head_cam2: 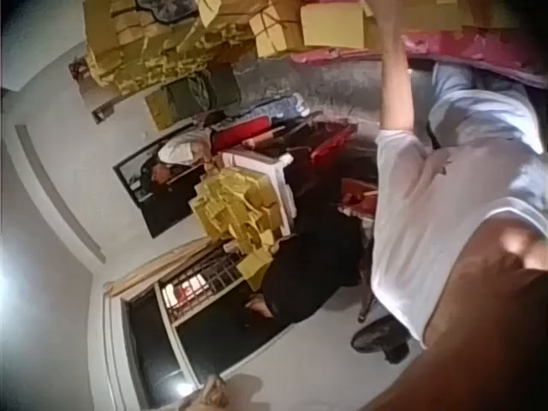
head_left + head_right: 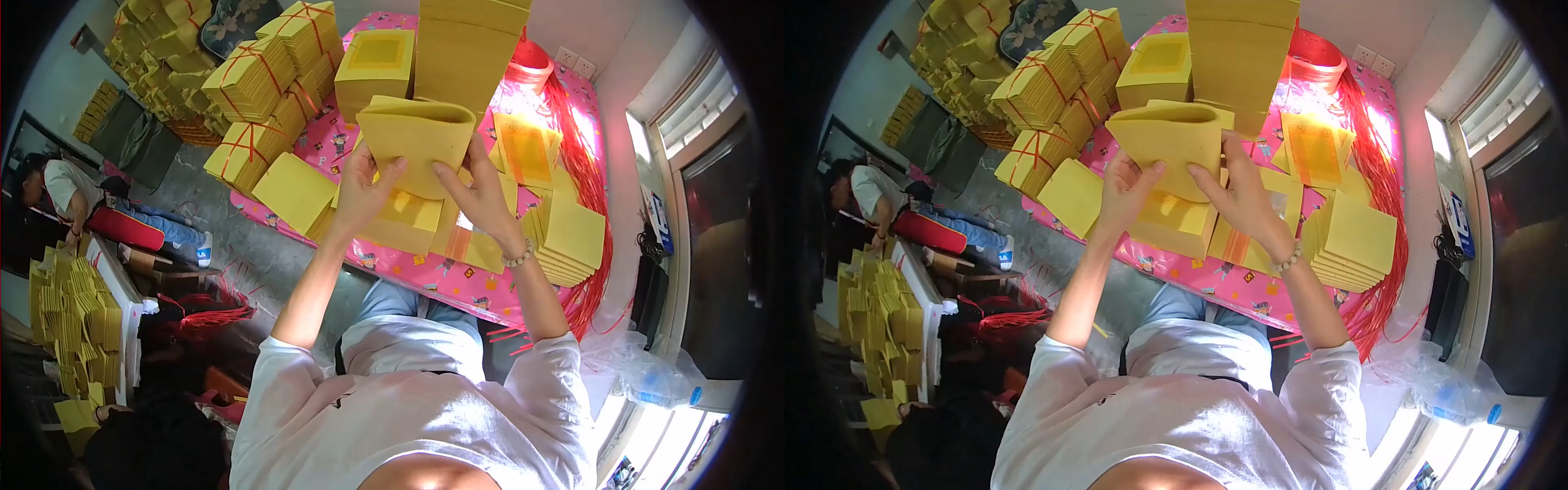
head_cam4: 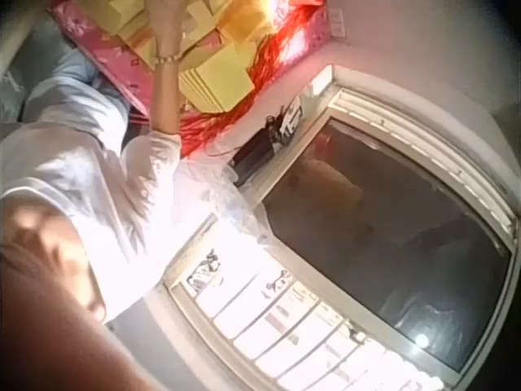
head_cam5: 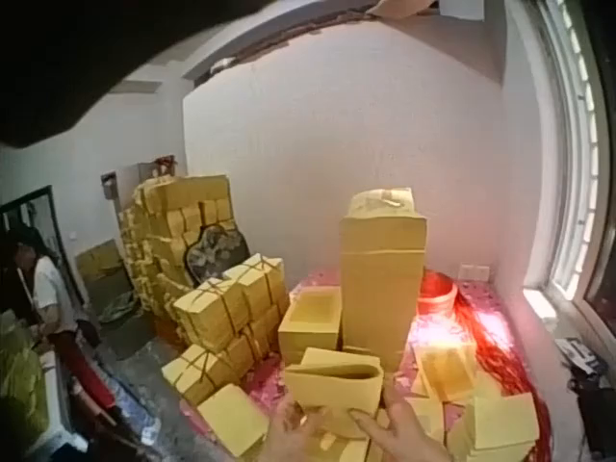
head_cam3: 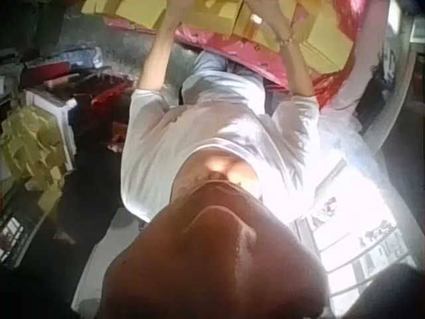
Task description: Tying and bundling stacks of yellow Joss paper sheets with red ribbons.
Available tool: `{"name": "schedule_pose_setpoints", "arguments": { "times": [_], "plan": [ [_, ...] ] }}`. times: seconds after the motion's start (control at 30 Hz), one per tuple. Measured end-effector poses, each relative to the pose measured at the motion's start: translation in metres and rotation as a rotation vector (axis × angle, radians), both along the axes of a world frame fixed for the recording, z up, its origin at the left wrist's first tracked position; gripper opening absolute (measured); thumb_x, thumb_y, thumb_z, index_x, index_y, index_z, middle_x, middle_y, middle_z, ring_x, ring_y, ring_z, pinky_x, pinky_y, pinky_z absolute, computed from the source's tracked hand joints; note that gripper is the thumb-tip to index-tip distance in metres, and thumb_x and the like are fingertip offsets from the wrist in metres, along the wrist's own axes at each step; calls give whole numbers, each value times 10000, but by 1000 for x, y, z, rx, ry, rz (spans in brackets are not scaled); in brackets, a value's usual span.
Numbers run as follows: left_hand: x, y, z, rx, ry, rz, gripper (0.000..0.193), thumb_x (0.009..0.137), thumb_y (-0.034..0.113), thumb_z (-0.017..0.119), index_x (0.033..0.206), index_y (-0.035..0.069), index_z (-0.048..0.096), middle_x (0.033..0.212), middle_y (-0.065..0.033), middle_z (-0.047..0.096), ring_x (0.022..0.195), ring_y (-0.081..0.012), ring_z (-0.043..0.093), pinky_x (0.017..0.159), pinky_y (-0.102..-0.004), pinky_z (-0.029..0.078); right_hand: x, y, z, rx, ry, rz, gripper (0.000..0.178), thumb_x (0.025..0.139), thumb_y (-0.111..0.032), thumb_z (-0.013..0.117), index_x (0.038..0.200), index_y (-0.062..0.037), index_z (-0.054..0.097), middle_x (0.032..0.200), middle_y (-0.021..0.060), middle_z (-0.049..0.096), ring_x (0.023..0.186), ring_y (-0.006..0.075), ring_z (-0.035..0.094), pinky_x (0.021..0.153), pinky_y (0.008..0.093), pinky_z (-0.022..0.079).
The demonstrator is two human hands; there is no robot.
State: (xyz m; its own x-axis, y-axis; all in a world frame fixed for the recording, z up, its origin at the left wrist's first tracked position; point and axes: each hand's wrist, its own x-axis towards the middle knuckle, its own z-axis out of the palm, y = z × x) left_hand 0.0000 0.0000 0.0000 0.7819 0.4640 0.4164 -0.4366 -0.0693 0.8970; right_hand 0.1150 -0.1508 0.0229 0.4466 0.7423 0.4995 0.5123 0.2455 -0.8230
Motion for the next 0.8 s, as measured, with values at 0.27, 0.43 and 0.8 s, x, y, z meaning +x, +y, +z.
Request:
{"name": "schedule_pose_setpoints", "arguments": {
  "times": [0.27, 0.43, 0.8],
  "plan": [
    [5, -15, -1, 40, -36, 110, 294, 892, 44, 592, 1174, -7, 525, 1097, -70, 607, 1055, -128, 547, 923, -274, 418, -2, 0, -16, 65, 15, -64, 403, 917, -131, 570, 1252, 38, 422, 1116, 149, 572, 1006, 217, 573, 860, 313, 450],
    [2, -8, 0, 117, 43, 102, 311, 881, 19, 585, 1184, -11, 521, 1127, -80, 595, 1064, -134, 543, 927, -274, 415, -1, 0, -26, 90, 69, -53, 393, 923, -123, 560, 1259, 31, 426, 1110, 137, 579, 997, 196, 566, 850, 304, 445],
    [23, 8, 25, -135, 61, -50, 407, 864, 4, 592, 1247, -16, 457, 1171, -84, 587, 1069, -130, 562, 908, -274, 453, 20, 19, -11, 48, 184, -63, 369, 934, -144, 570, 1236, 20, 436, 1114, 86, 575, 961, 103, 556, 789, 241, 464]
  ]
}}
